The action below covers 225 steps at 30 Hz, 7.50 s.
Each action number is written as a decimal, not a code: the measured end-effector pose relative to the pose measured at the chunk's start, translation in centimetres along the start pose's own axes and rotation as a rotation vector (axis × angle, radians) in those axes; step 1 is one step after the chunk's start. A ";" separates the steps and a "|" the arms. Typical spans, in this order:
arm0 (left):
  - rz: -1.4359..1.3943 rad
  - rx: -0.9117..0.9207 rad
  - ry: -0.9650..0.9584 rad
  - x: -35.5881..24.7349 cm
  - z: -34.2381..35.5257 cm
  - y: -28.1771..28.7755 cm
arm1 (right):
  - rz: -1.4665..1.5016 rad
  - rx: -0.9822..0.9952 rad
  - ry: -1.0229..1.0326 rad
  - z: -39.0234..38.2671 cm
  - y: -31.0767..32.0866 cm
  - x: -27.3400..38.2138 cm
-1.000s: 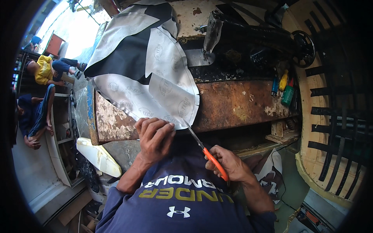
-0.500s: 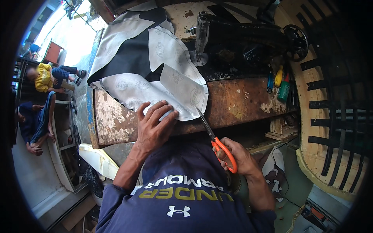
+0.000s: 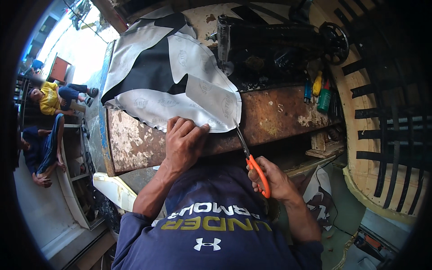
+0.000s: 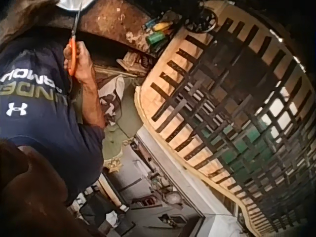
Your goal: The person cuts a leather piece with scissors, applies oil from a small bottle, and stitches the pieces together using a sewing machine.
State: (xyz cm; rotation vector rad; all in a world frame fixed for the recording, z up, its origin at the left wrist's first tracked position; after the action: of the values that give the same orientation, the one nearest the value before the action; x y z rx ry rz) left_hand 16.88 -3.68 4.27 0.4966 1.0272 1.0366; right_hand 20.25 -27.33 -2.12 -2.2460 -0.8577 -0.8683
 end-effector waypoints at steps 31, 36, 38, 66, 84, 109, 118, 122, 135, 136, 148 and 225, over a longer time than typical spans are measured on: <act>-0.071 0.085 -0.126 -1.6 -0.1 -0.2 | 0.332 -0.037 0.001 -2.2 -3.1 -3.6; -0.056 0.132 -0.139 0.3 -1.2 0.2 | 0.200 -0.040 0.161 -2.9 -2.1 -1.7; -0.101 0.166 -0.153 -0.7 -0.4 -1.1 | 0.179 -0.071 0.126 -2.9 -1.6 -1.8; -0.320 0.642 0.022 4.0 1.7 -2.1 | 0.129 -0.162 0.069 -3.6 0.3 -2.4; -0.258 0.619 0.095 4.0 1.6 -2.6 | 0.128 -0.166 0.025 -3.5 0.5 -2.9; -0.413 0.604 0.311 3.9 1.6 -4.2 | 0.140 -0.177 0.169 -3.7 0.6 -1.0; -0.260 0.314 0.069 1.9 1.6 -4.8 | 0.172 -0.170 0.196 -3.5 1.4 -1.1; -0.201 0.314 -0.118 0.3 1.4 -5.3 | 0.169 -0.162 0.236 -3.5 1.1 -0.4; 0.029 0.090 -0.432 -6.7 0.6 -5.7 | 0.203 -0.119 0.125 -2.6 -1.5 -5.6; 0.020 0.089 -0.465 -6.9 0.4 -5.7 | 0.185 -0.122 0.085 -2.2 -1.4 -5.7; -0.092 0.197 -0.278 -4.4 0.0 -4.9 | 0.252 -0.100 0.033 -1.0 -1.0 -4.5; 0.055 0.140 -0.125 -2.0 -1.4 -1.7 | 0.149 -0.173 0.155 -0.7 -4.0 -3.9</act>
State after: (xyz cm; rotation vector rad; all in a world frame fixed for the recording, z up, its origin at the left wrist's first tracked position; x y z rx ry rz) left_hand 16.14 -6.42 3.26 0.6989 0.9827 0.9737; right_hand 14.83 -26.73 -3.42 -2.3186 -0.5560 -1.0646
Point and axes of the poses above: each hand's wrist, its own z-axis towards the middle knuckle, its own y-axis out of the back of the hand, x = y × z, the point moved 10 cm from there along z, towards the middle knuckle, and after that the axes turned 4 degrees about x, right-handed, at the moved point
